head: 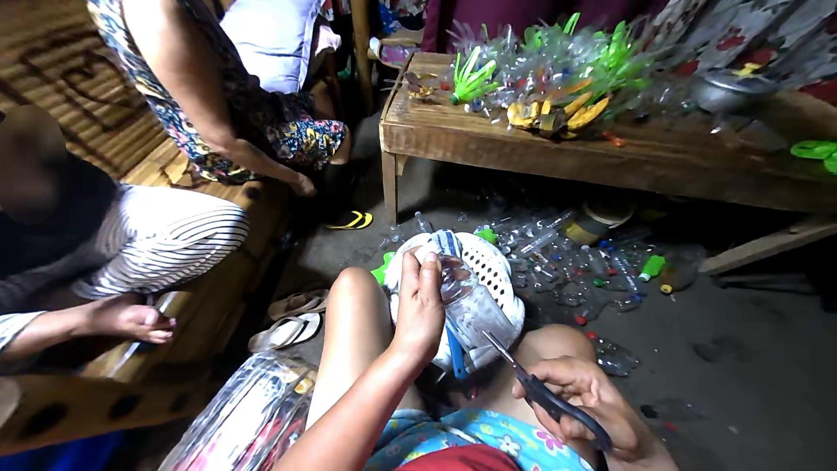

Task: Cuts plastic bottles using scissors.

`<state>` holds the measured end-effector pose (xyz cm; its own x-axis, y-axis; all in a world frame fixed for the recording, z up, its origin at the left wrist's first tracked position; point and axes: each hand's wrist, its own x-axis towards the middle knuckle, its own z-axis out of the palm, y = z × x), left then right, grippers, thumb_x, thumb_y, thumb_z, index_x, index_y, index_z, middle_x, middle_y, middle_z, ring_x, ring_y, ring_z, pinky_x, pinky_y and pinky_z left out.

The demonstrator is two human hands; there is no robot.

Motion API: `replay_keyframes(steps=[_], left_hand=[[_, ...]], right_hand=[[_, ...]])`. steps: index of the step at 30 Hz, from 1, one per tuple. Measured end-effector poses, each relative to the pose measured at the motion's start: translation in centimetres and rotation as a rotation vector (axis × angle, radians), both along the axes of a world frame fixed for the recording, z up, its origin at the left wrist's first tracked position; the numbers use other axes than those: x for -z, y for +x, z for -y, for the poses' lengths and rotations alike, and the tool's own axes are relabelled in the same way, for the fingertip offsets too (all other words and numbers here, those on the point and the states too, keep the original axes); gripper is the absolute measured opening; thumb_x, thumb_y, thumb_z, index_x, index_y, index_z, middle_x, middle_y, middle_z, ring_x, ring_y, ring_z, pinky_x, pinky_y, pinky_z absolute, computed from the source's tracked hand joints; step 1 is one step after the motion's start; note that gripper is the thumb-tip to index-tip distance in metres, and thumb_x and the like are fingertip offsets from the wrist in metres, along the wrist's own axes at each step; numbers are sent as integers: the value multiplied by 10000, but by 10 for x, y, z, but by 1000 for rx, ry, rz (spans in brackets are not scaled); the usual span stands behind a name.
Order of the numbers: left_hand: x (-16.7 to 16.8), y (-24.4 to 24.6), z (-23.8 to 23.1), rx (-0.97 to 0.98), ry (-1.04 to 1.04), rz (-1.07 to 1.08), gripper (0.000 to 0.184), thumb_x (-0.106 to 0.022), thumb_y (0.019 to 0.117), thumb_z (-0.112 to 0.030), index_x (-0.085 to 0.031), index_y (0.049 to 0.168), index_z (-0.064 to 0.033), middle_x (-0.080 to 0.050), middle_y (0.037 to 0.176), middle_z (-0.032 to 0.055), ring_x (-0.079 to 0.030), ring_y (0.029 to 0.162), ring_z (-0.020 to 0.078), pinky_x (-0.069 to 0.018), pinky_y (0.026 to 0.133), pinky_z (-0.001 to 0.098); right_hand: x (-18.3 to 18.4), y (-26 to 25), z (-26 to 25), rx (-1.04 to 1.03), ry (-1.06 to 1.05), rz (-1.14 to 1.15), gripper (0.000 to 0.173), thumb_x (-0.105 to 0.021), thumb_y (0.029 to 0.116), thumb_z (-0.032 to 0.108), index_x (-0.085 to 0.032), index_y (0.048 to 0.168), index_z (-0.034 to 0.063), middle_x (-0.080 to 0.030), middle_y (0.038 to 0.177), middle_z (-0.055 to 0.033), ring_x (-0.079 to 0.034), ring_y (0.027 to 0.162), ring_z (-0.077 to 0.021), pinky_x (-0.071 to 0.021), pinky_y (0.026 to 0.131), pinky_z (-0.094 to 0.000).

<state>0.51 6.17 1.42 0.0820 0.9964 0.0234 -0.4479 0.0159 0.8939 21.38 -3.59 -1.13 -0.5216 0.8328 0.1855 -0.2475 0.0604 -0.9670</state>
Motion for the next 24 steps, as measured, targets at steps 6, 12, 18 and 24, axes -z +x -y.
replay_keyframes(steps=[6,12,18,24], left_hand=[[2,-1,-1,0,-3,-2,286,-242,1112,-196,-402,1302,-54,-663,994,63,-708,860,150,-615,763,320],[0,-1,-2,73,-63,16,342,-192,1109,-209,-382,1321,-20,-661,1022,72,-703,878,154,-608,771,333],[-13,-17,-18,22,-244,286,449,-161,1127,-323,-498,1176,-30,-681,939,110,-711,839,203,-612,744,348],[-10,-11,-19,51,-252,333,259,-286,1111,-231,-410,1254,-53,-682,993,117,-721,864,211,-620,767,358]], right_hand=[[3,-1,-2,27,44,16,297,-713,957,321,-731,1192,141,-703,796,133,-565,639,126,-463,578,-60],[-15,1,10,41,31,177,222,-721,944,253,-740,1147,167,-716,825,140,-597,678,123,-501,612,-76],[-5,12,16,35,-44,-9,436,-684,935,518,-705,1227,194,-730,850,108,-639,683,52,-518,617,-124],[9,-30,23,178,-81,-83,456,-668,947,507,-677,1259,176,-737,885,86,-638,696,41,-521,631,-139]])
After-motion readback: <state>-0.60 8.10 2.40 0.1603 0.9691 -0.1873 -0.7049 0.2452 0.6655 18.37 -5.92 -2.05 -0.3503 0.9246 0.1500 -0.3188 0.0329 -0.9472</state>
